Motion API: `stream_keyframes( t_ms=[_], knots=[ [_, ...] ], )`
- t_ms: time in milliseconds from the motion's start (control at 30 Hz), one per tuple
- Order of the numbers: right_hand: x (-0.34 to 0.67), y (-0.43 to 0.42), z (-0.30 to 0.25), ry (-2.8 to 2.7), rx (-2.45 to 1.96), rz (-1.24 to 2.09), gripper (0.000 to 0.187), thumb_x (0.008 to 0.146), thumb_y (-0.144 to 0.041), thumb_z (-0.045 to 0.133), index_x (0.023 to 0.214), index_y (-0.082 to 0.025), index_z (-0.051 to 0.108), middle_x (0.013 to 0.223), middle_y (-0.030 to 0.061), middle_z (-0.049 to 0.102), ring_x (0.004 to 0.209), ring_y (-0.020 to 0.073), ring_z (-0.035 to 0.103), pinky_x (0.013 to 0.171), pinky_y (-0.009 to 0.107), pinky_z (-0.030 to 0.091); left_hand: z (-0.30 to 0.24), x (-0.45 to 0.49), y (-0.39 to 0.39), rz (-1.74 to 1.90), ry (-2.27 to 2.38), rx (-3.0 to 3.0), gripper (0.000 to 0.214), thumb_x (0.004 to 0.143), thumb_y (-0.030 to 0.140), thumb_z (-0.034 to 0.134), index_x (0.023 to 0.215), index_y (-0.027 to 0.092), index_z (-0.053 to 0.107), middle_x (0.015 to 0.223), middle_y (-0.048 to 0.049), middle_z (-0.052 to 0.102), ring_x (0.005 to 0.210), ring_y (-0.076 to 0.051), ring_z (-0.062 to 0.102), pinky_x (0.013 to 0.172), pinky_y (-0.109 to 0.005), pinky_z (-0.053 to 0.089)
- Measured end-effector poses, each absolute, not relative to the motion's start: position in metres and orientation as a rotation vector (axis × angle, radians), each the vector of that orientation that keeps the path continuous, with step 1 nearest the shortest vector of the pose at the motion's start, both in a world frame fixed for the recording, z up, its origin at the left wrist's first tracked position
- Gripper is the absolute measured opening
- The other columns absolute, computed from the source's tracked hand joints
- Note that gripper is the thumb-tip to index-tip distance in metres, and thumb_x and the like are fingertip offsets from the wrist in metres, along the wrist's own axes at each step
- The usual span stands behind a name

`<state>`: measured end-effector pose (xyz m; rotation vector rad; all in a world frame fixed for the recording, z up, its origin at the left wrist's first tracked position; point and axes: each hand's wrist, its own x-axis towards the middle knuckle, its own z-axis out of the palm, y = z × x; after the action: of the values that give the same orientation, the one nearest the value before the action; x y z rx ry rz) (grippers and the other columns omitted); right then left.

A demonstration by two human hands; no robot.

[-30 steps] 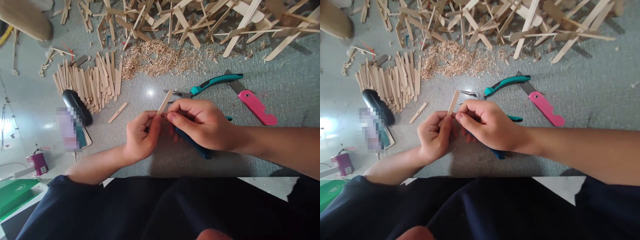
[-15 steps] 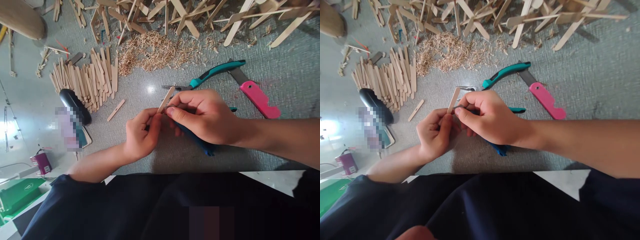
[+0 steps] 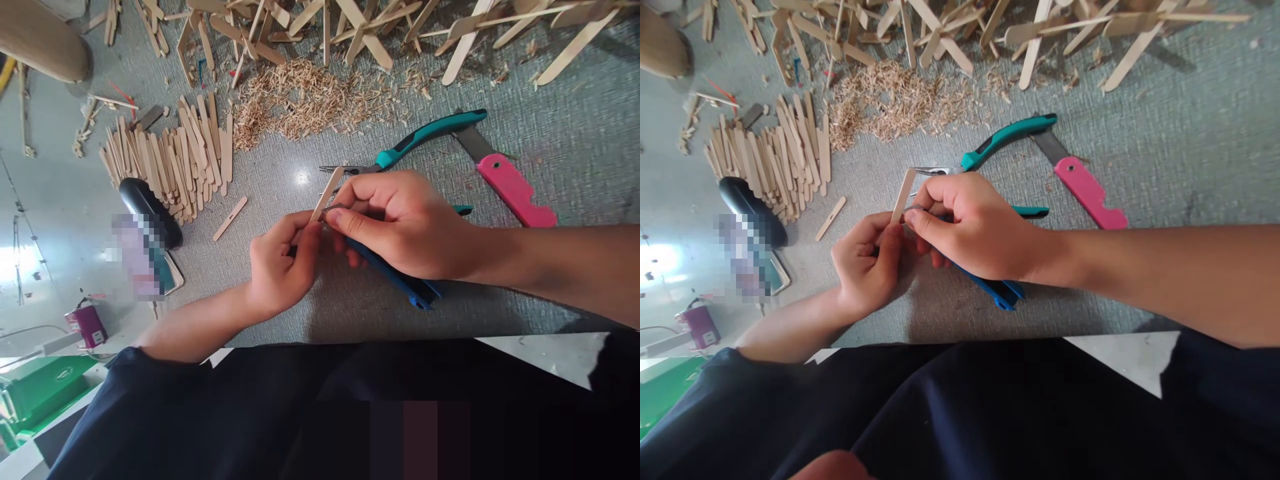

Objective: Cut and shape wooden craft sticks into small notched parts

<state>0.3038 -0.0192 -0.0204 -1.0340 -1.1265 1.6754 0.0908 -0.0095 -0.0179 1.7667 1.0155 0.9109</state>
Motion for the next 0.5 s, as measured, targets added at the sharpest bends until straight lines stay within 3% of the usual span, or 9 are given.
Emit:
stream_keyframes(
  t_ms=[333,500],
  knots=[
    [0.3021,-0.0202,-0.0188,-1.1,-1.055,1.7,0.042,0.103,-0.054,0.097,0.084,-0.025,0.073,0.068,-0.0016,0.077,0.051,0.0161,0.072,0.045,0.029,0.056,-0.0226,0.0879,-0.0097,0.934,1.01,1.94,0.022,0.122,0.036,0.067,0.114,0.023,0.083,0.084,-0.0015,0.089,0.067,-0.011,0.08,0.061,-0.024,0.06],
    [0.3025,-0.0197,-0.0188,-1.127,-1.071,1.705,0.042,0.106,-0.051,0.094,0.081,-0.025,0.072,0.068,-0.0003,0.077,0.051,0.0172,0.072,0.043,0.03,0.055,-0.0241,0.0864,-0.0117,0.931,1.013,2.018,0.02,0.121,0.032,0.066,0.116,0.022,0.083,0.08,0.0004,0.086,0.062,-0.008,0.073,0.059,-0.022,0.052]
  ],
)
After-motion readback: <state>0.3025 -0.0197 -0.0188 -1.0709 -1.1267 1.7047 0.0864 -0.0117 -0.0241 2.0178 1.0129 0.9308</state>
